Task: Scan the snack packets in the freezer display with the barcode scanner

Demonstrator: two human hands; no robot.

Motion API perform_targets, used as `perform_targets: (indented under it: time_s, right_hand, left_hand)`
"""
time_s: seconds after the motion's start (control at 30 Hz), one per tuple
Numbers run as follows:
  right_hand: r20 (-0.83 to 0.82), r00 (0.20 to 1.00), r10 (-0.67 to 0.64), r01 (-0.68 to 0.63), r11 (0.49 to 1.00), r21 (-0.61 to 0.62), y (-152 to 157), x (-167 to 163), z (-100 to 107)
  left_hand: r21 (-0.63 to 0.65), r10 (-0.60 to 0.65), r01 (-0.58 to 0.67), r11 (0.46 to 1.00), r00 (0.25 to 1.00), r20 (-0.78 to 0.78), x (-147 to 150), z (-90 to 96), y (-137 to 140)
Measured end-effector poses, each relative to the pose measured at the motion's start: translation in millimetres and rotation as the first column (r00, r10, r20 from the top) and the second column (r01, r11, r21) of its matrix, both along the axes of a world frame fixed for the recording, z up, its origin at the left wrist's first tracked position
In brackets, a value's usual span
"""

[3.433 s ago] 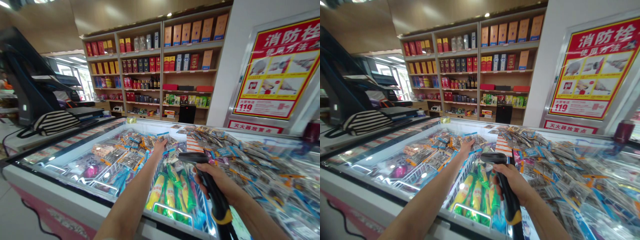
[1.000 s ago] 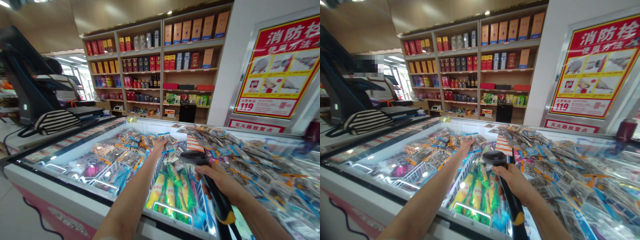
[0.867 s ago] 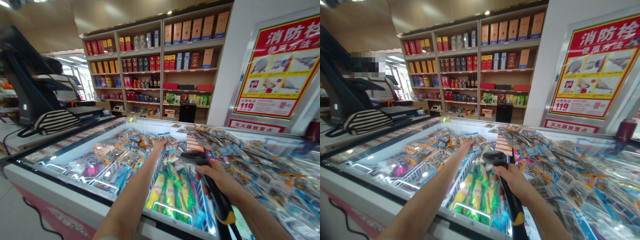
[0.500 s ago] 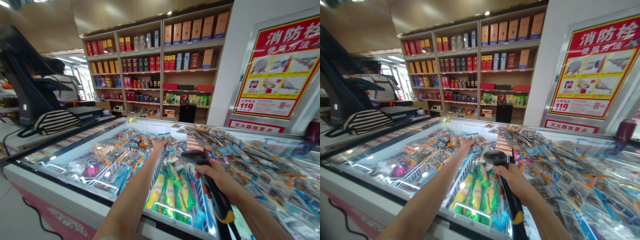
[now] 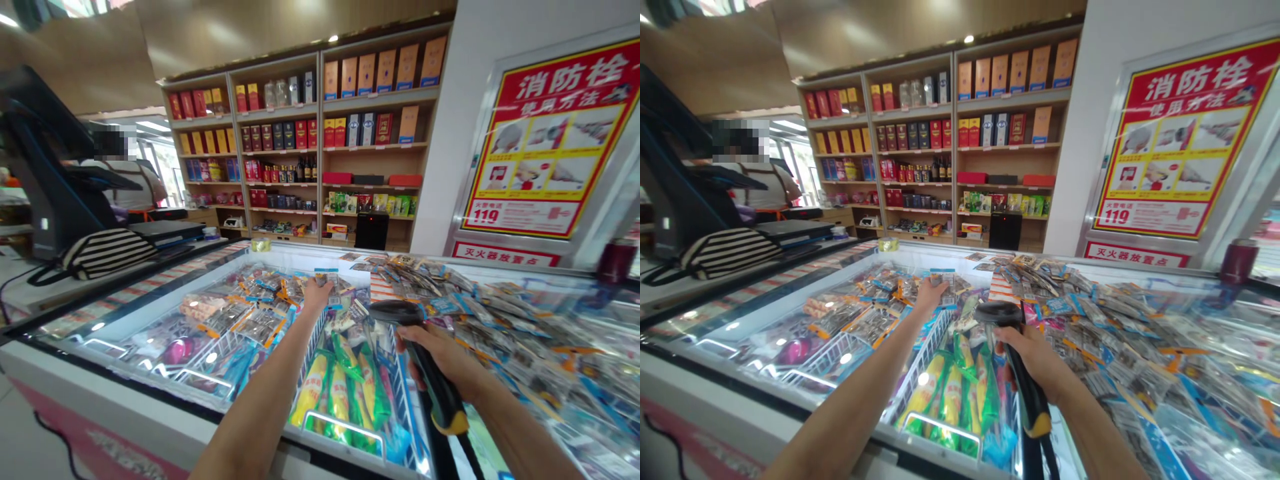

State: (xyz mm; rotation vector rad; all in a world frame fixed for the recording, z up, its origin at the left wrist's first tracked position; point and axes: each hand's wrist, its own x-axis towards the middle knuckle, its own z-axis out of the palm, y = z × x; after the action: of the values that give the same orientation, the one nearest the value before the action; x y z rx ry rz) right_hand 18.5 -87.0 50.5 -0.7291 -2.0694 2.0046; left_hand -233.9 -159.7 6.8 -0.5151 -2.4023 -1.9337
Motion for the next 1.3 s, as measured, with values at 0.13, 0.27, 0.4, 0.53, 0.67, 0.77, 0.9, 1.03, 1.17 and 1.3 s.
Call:
perform_targets:
  time_s: [0.13,0.27,0.4,0.53,0.67,0.77,0.9,1.03,1.17,1.3]
  right_hand:
    - [-0.085,0.993,-0.083,0.080,0.996,-0.039,22,7,4]
    - [-0.083,0.969,-0.232,0.230,0.973,-0.031,54,24,17]
    - [-0.139,0.916,-0.376,0.371,0.927,-0.058,85,40,25]
    - [-0.152,0.863,-0.482,0.467,0.875,-0.126,103,47,20]
    - [-0.133,0.866,-0.481,0.457,0.872,-0.176,109,46,13]
    - [-0.124,0.868,-0.480,0.455,0.871,-0.186,112,45,10]
    - [-0.144,0.876,-0.460,0.433,0.882,-0.187,113,46,8]
    - [-0.164,0.883,-0.439,0.400,0.889,-0.223,110,49,12]
    - [-0.132,0.899,-0.417,0.375,0.890,-0.259,102,50,16]
    - [-0.107,0.941,-0.320,0.281,0.919,-0.277,79,36,12]
  left_hand:
    - [-0.310,0.055,-0.122,0.943,0.975,-0.216,2,9.4,-10]
    - [-0.388,0.082,-0.307,0.869,0.862,-0.500,1,15.8,-25]
    - [-0.337,0.102,-0.443,0.831,0.717,-0.689,9,29.3,-18]
    - [-0.457,-0.183,-0.137,0.879,0.787,-0.589,43,33.9,40]
    - [-0.585,-0.506,0.162,0.795,0.709,-0.491,94,14.9,119]
    - [-0.670,-0.640,0.210,0.712,0.587,-0.496,125,-4.5,161]
    - [-0.742,-0.693,0.197,0.641,0.564,-0.448,139,-17.2,181]
    - [-0.643,-0.599,0.235,0.729,0.673,-0.434,125,-9.1,167]
    - [-0.364,-0.407,0.289,0.885,0.861,-0.306,91,1.5,119]
    - [0.039,-0.336,0.334,0.942,0.940,0.057,55,0.1,57]
